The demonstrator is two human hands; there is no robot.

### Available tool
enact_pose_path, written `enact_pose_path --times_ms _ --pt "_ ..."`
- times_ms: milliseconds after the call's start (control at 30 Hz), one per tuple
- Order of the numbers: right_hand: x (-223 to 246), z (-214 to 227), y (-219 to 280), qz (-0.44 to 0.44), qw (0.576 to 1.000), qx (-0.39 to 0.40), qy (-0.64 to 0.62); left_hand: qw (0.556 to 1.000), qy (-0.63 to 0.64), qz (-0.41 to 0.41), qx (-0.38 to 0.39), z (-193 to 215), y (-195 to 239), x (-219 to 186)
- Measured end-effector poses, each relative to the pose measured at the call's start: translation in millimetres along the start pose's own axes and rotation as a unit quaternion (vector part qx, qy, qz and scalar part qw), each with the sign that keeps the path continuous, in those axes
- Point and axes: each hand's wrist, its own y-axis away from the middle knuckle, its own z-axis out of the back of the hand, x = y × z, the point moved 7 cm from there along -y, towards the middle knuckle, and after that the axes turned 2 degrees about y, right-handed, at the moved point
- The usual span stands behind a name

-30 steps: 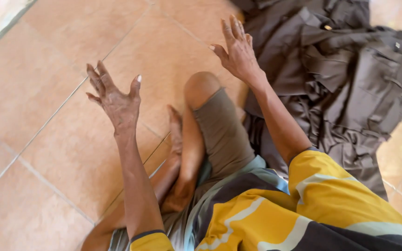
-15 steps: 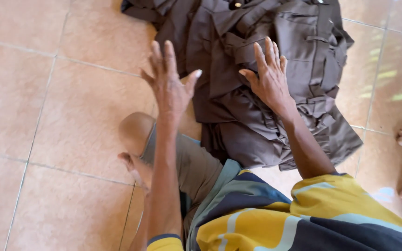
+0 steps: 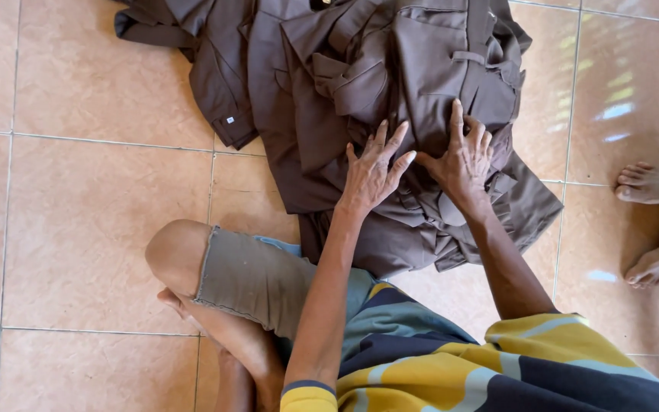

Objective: The person sits cross-legged on a tiled floor and folds brown trousers by hand. They unfold each pair, align the legs, fold the garment in half lengthwise, then fold it into a compact rectangle, and place it on a growing stack to the left.

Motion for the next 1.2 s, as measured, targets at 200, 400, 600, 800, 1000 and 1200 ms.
enact_pose_path --times_ms 200,400,600,800,1000,1200 --pt "40.0 -44.0 31.1 0.065 0.979 -0.159 -0.109 0.980 0.133 0.132 0.067 33.1 -2.4 0.6" --pt "99.5 -104.5 77.4 0.201 0.950 -0.082 -0.223 0.936 0.189 0.295 0.032 3.0 11.7 75.9" --pt "134.6 4.6 76.2 0.375 0.909 -0.043 -0.177 0.965 0.092 0.203 -0.137 69.3 15.3 98.3" --pt "108.0 39.5 44.2 0.228 0.936 -0.177 -0.201 0.954 -0.078 0.215 -0.194 180.2 29.5 69.9" --pt "166.2 4.0 13.3 0.147 0.984 -0.055 -0.085 0.956 -0.129 0.145 -0.218 205.5 45.9 58.3" --pt "228.9 -22.0 -24.9 0.187 0.968 -0.103 -0.135 0.933 -0.168 0.120 -0.294 257.1 72.0 59.0"
